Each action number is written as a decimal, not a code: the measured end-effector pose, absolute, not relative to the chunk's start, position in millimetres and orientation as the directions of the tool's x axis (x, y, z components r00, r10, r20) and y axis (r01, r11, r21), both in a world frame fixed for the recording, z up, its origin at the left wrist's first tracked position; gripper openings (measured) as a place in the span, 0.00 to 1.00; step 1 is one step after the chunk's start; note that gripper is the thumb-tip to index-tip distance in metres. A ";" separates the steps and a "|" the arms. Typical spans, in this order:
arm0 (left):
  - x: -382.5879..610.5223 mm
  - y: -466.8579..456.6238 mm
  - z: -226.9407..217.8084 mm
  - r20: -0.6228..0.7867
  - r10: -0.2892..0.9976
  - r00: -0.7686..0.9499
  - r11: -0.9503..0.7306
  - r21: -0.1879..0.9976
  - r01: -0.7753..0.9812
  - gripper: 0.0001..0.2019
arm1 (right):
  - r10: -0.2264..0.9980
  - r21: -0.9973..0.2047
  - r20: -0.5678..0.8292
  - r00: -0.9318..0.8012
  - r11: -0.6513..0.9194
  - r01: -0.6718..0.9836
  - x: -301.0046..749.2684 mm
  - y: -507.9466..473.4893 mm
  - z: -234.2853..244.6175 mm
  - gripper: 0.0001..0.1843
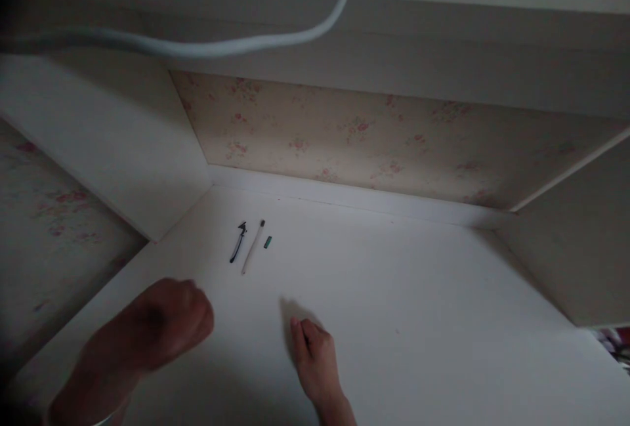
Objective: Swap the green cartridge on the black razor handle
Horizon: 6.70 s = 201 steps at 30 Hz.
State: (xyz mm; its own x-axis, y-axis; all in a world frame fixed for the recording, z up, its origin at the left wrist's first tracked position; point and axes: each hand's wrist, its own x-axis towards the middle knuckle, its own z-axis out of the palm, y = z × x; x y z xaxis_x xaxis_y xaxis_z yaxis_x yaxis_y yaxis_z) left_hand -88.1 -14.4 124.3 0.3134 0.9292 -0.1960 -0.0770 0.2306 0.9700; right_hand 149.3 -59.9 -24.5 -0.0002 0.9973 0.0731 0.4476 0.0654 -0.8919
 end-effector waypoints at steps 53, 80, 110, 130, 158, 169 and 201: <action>0.3 -53.8 15.0 -0.190 0.949 0.253 0.183 0.982 0.051 0.18 | 0.986 -0.952 -0.165 0.034 -0.150 -0.266 116.2 -53.3 27.2 0.26; 5.5 -37.1 29.1 -0.258 0.797 0.547 0.542 0.704 -0.458 0.21 | 0.931 -0.611 -0.304 -0.200 -0.352 -0.709 112.8 -78.4 24.2 0.25; 16.0 -1.0 6.9 -0.214 0.846 0.488 0.456 0.765 -0.455 0.18 | 0.926 -0.609 -0.252 -0.281 -0.377 -0.698 131.4 -37.5 0.9 0.23; 14.9 -7.0 3.8 -0.050 0.789 0.612 0.392 0.809 -0.439 0.11 | 0.929 -0.565 -0.018 -0.370 -0.315 -0.763 139.1 -46.1 -11.6 0.18; 14.4 -1.5 6.4 -0.078 0.799 0.596 0.473 0.693 -0.544 0.16 | 0.910 -0.608 -0.239 -0.338 -0.411 -0.680 132.2 -43.7 -6.4 0.20; 8.8 0.5 1.6 -0.055 0.776 0.628 0.478 0.701 -0.529 0.16 | 0.875 -0.607 -0.327 -0.357 -0.485 -0.630 139.4 -47.8 -0.9 0.24; 9.5 13.0 1.6 -0.051 0.964 0.262 0.196 0.802 -0.564 0.18 | 0.921 -0.982 -0.036 0.387 0.039 -0.185 170.1 -19.3 -15.8 0.27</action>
